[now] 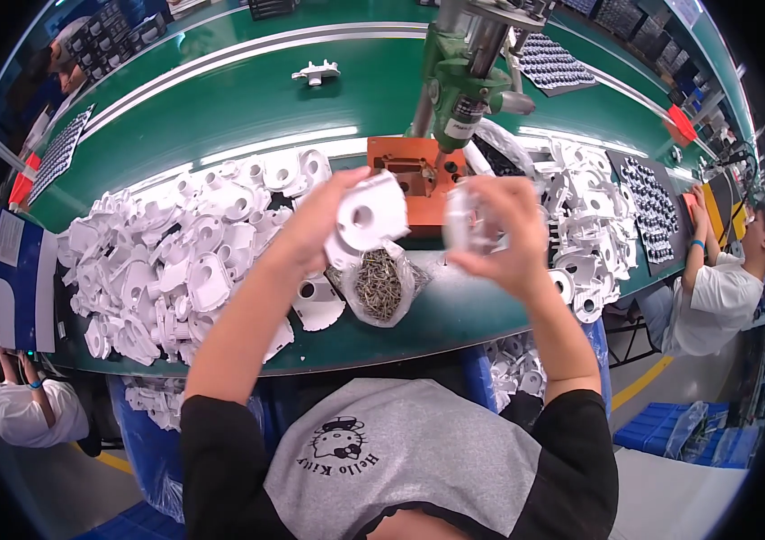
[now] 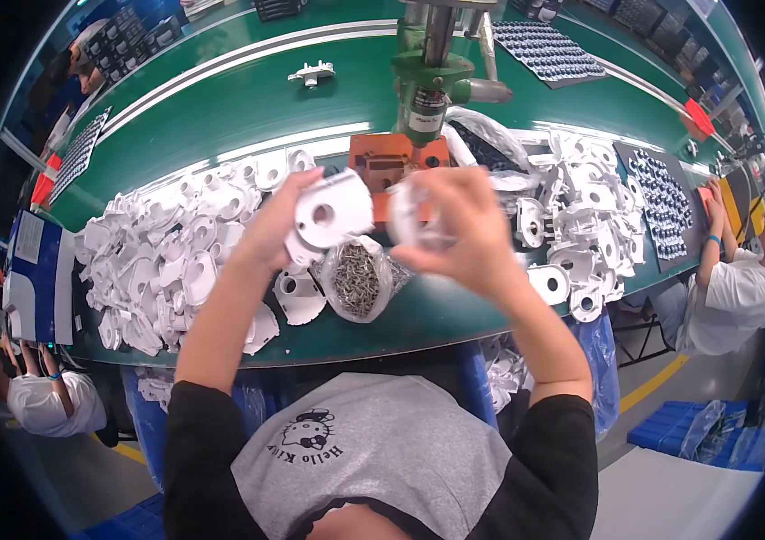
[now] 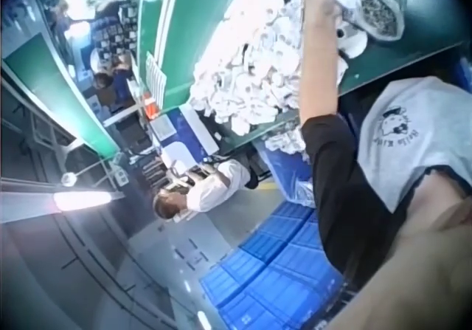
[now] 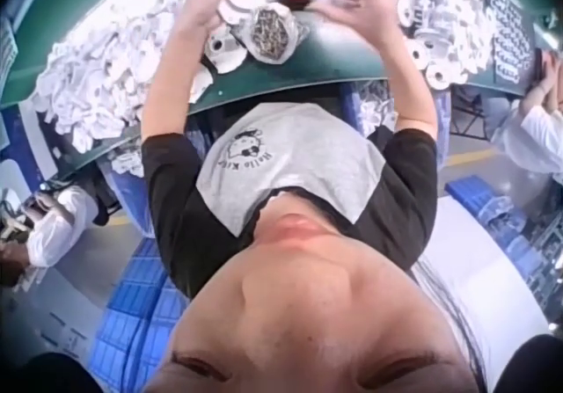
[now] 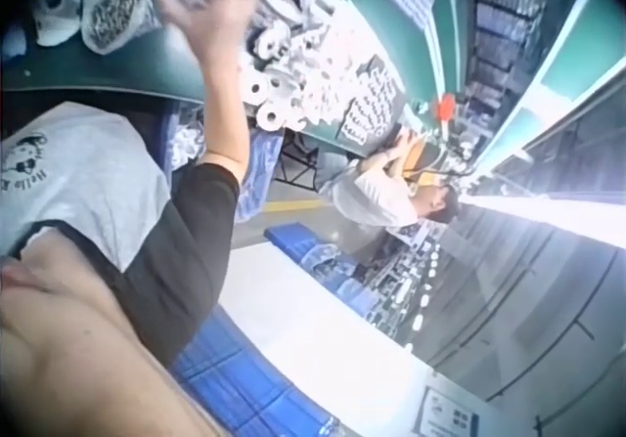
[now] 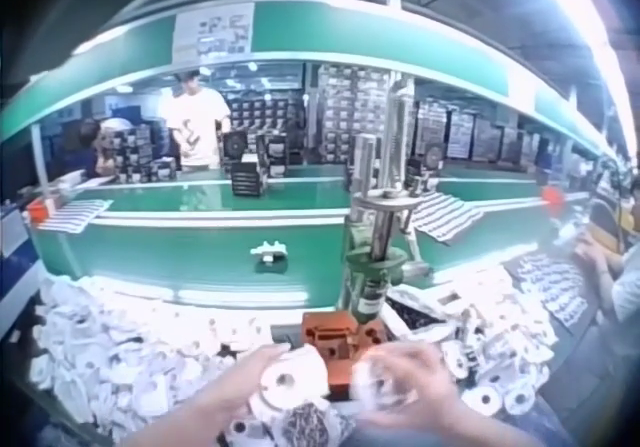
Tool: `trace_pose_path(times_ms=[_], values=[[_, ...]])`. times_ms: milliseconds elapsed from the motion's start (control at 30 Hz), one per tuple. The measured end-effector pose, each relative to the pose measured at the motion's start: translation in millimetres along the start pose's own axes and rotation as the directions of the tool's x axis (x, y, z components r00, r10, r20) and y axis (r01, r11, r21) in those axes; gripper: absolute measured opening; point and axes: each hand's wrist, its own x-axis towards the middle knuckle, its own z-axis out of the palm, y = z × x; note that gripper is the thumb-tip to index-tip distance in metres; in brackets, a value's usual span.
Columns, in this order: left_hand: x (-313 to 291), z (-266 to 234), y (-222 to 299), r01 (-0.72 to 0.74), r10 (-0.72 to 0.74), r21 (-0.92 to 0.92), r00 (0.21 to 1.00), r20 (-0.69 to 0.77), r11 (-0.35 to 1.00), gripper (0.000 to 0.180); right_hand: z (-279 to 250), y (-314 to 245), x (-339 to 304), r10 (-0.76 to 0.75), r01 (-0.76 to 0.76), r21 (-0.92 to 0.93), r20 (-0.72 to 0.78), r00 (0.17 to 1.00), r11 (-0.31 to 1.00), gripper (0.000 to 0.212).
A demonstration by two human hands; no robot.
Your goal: Assembling small white plastic components by pressing metal pins into them using a manual press.
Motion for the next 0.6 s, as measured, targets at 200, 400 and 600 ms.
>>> trace_pose_path(times_ms=[200, 400, 600], values=[[-12.6, 24.1, -28.3, 0.062, -0.035, -0.149, 0.984, 0.173, 0.987, 0.057, 42.5, -13.8, 3.9, -0.167, 0.147, 0.173, 0.113, 0.979, 0.974, 0.061], [-17.7, 15.3, -45.6, 0.106, -0.079, -0.262, 0.991, 0.112, 0.959, 0.064, 55.0, -12.3, -16.5, -0.151, 0.11, 0.218, 0.18, 0.972, 0.97, 0.06], [-15.6, 19.6, -61.5, 0.035, -0.009, -0.529, 0.999, 0.052, 0.848, 0.053, 63.2, 2.3, -35.2, 0.128, -0.198, 0.432, 0.186, 0.974, 0.88, 0.064]])
